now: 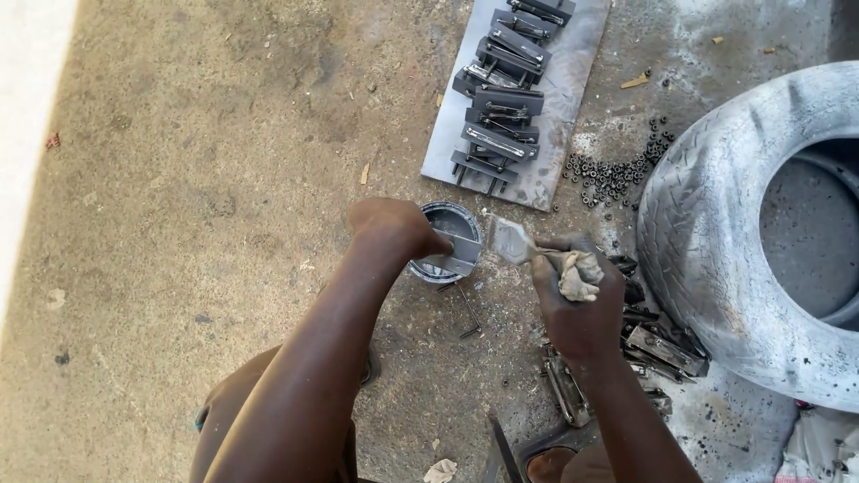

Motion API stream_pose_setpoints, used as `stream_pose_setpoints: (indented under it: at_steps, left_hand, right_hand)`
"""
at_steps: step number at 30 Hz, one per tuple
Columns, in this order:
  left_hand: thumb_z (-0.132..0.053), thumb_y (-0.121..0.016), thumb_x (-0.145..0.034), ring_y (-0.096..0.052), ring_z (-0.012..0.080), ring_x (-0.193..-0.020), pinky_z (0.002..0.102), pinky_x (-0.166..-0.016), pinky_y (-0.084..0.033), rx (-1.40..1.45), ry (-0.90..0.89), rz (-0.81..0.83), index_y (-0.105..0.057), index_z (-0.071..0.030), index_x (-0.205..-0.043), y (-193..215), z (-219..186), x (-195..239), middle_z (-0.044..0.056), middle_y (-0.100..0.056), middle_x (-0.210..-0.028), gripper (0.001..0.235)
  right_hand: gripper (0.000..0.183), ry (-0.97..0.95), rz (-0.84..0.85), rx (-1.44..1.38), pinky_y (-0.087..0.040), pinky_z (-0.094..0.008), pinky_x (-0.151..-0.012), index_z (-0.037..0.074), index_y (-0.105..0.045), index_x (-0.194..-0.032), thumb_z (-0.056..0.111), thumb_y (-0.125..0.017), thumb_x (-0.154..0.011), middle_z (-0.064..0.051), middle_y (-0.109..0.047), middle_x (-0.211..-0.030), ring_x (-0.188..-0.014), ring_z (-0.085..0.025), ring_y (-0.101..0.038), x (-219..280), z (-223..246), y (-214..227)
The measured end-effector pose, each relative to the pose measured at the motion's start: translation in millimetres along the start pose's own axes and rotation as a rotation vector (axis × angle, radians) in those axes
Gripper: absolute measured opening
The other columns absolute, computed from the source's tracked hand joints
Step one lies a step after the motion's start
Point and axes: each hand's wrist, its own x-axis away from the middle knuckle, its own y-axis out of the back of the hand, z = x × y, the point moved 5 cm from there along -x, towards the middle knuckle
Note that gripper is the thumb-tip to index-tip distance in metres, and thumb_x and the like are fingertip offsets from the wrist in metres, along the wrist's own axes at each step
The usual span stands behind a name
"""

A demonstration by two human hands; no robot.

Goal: Painting small metal L-brackets with grey paint using a hand brush in an outdoor workspace.

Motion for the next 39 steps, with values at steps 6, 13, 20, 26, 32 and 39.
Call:
stream_pose_setpoints:
  at_steps: [6, 13, 20, 26, 32, 39]
  left_hand:
    - [-0.074, -0.066, -0.081, -0.069, 0.0322, -0.117, 0.044, -0.09, -0.057, -0.009, 0.006, 0.01, -0.073, -0.015, -0.127, -7, -6, 0, 0.013, -0.076, -0.117, 0.075]
    - [-0.07, -0.071, -0.081, -0.071, 0.0334, -0.113, 0.046, -0.087, -0.058, 0.013, 0.023, 0.006, -0.073, -0.012, -0.127, -2, -6, 4, 0.014, -0.077, -0.113, 0.074]
    - [-0.07, -0.069, -0.083, -0.071, 0.0342, -0.112, 0.05, -0.089, -0.057, -0.008, 0.01, -0.002, -0.073, -0.012, -0.127, -4, -6, -2, 0.015, -0.076, -0.113, 0.073]
    - [-0.072, -0.069, -0.082, -0.07, 0.0361, -0.114, 0.054, -0.092, -0.055, -0.005, -0.006, -0.021, -0.073, -0.011, -0.127, -6, -10, -2, 0.016, -0.076, -0.116, 0.076]
    - [-0.074, -0.065, -0.083, -0.07, 0.0353, -0.114, 0.053, -0.093, -0.053, -0.058, -0.039, -0.024, -0.072, -0.011, -0.128, -13, -15, -10, 0.015, -0.076, -0.115, 0.078]
    - [-0.074, -0.065, -0.082, -0.071, 0.0309, -0.113, 0.05, -0.087, -0.058, -0.098, -0.055, 0.006, -0.071, -0.013, -0.13, -20, -22, -8, 0.012, -0.076, -0.115, 0.077]
  right_hand:
    - [0.011, 0.127, 0.081, 0.087, -0.06, -0.045, -0.07, 0.012, -0.077, -0.098, 0.009, -0.075, -0.087, -0.015, -0.076, -0.083, -0.082, -0.036, -0.076, 13, -7, -27]
    - [0.013, 0.155, 0.068, 0.009, -0.057, -0.046, -0.079, 0.009, -0.075, -0.101, 0.006, -0.071, -0.089, -0.016, -0.076, -0.087, -0.089, -0.039, -0.074, 5, -15, -14]
    - [0.009, 0.15, 0.101, -0.014, -0.057, -0.045, -0.079, 0.007, -0.075, -0.097, 0.006, -0.072, -0.089, -0.016, -0.075, -0.085, -0.088, -0.036, -0.074, -2, -18, -3]
    - [0.006, 0.076, 0.123, 0.018, -0.057, -0.047, -0.076, 0.005, -0.076, -0.092, 0.004, -0.072, -0.088, -0.018, -0.075, -0.08, -0.082, -0.037, -0.075, 1, -12, -1]
    - [0.009, -0.017, -0.004, -0.098, -0.055, -0.044, -0.082, 0.006, -0.074, -0.101, 0.011, -0.07, -0.094, -0.017, -0.075, -0.09, -0.091, -0.029, -0.073, 3, -8, -2]
    - [0.013, 0.053, 0.073, 0.082, -0.057, -0.048, -0.076, 0.011, -0.076, -0.101, 0.007, -0.075, -0.088, -0.016, -0.075, -0.086, -0.087, -0.041, -0.073, 6, -10, -25]
